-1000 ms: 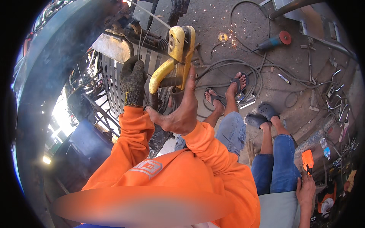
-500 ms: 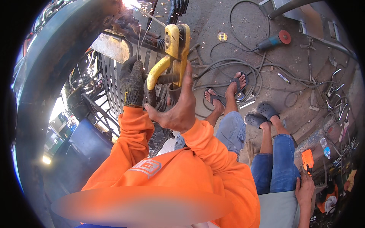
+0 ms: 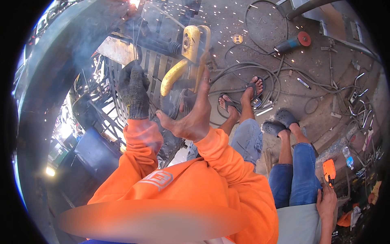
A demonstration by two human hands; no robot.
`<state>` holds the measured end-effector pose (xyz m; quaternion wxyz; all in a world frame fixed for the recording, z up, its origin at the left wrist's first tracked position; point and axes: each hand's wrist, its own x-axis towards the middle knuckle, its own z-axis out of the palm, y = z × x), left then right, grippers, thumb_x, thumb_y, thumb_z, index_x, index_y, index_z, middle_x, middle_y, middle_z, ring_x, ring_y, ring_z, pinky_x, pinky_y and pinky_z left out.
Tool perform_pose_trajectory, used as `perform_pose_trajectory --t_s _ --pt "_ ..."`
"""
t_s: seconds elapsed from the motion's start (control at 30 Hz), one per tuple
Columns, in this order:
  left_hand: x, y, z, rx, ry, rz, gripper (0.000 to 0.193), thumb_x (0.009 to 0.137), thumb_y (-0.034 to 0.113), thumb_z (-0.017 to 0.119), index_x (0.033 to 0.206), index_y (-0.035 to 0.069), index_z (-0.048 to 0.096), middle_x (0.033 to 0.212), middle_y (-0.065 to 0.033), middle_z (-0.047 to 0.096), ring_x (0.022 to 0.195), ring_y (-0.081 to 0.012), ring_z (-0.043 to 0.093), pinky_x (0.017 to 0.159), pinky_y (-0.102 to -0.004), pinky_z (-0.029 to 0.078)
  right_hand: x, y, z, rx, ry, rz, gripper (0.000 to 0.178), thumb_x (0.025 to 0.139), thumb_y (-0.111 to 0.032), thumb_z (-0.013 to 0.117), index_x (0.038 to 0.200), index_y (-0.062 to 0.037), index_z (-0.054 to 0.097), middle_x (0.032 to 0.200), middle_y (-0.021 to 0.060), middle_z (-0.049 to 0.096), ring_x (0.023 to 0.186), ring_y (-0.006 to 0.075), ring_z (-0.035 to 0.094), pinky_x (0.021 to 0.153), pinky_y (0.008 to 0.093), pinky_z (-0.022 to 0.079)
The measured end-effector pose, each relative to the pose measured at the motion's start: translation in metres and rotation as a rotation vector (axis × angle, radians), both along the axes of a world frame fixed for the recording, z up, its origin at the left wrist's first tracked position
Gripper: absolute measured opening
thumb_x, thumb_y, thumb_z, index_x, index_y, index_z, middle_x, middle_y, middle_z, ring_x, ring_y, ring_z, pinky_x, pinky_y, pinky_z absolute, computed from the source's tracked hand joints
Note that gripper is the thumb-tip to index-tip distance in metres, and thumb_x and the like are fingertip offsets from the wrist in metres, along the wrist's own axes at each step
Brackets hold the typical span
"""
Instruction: The person welds a curved metal frame using a handheld welding torch, producing bright sparks. A second person assists by holding the frame steady. The welder moves along the seam, then pauses to reposition the torch and continue welding.
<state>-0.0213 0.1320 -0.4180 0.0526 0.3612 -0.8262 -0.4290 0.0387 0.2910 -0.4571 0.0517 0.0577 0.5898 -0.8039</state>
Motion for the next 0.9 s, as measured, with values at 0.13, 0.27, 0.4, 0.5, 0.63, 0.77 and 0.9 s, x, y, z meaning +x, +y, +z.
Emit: perform_pose_trajectory --t_s 0.13,0.27,0.4,0.5,0.63,0.77,0.9 --pt "0.001 0.002 0.000 0.090 0.095 0.049 0.027 0.098 0.016 0.066 0.119 -0.001 0.066 0.081 -0.0018 0.061 0.059 -0.0070 0.054 0.050 -0.0224 0.042 -0.001 0.000 0.003 -0.019 -0.015 0.020 0.131 0.065 -0.019 0.088 0.159 0.0074 0.000 0.142 0.0248 0.046 0.126 0.0319 0.055 0.108 0.0386 0.045" --pt "0.002 -0.003 -0.005 0.028 0.085 0.026 0.027 0.099 0.015 0.066 0.120 -0.001 0.065 0.081 -0.0017 0.062 0.059 -0.0068 0.054 0.050 -0.0219 0.042 -0.002 -0.001 0.003 -0.045 0.000 0.014 0.131 0.065 -0.019 0.088 0.159 0.0079 0.000 0.142 0.0255 0.046 0.127 0.0318 0.055 0.109 0.0383 0.044" --pt "0.002 -0.006 -0.010 0.000 0.060 0.039 0.027 0.099 0.014 0.066 0.121 -0.001 0.065 0.081 -0.0016 0.062 0.059 -0.0070 0.054 0.051 -0.0219 0.043 -0.004 -0.002 0.003 -0.038 0.036 0.011 0.130 0.066 -0.017 0.087 0.159 0.0081 0.000 0.142 0.0253 0.046 0.127 0.0316 0.055 0.109 0.0379 0.044" --pt "0.002 -0.007 -0.011 0.031 0.096 0.035 0.026 0.098 0.014 0.067 0.121 -0.001 0.066 0.080 -0.0018 0.062 0.059 -0.0071 0.055 0.051 -0.0219 0.043 -0.006 -0.004 0.003 -0.084 0.046 0.007 0.128 0.068 -0.016 0.087 0.159 0.0081 0.000 0.142 0.0250 0.046 0.126 0.0311 0.055 0.107 0.0371 0.046" --pt "0.002 -0.006 -0.011 0.006 0.075 0.055 0.026 0.098 0.014 0.066 0.120 0.000 0.066 0.079 -0.0019 0.062 0.059 -0.0074 0.055 0.050 -0.0226 0.043 -0.007 -0.002 0.004 -0.029 0.077 0.014 0.128 0.069 -0.014 0.087 0.159 0.0073 -0.001 0.141 0.0238 0.047 0.123 0.0293 0.057 0.104 0.0364 0.048" --pt "0.004 -0.004 -0.009 0.047 0.084 0.050 0.026 0.099 0.015 0.066 0.120 0.001 0.066 0.080 -0.0014 0.062 0.059 -0.0073 0.055 0.050 -0.0224 0.044 -0.002 -0.004 0.005 -0.055 0.121 -0.001 0.130 0.067 -0.015 0.087 0.160 0.0063 -0.002 0.142 0.0233 0.044 0.123 0.0295 0.055 0.103 0.0376 0.048" --pt "0.004 -0.006 -0.006 0.054 0.053 0.056 0.028 0.098 0.017 0.067 0.121 0.001 0.066 0.083 -0.0012 0.063 0.059 -0.0071 0.055 0.051 -0.0216 0.044 0.002 -0.003 0.002 -0.037 0.085 -0.042 0.132 0.066 -0.018 0.086 0.160 0.0058 -0.003 0.144 0.0227 0.042 0.127 0.0284 0.052 0.104 0.0372 0.047"
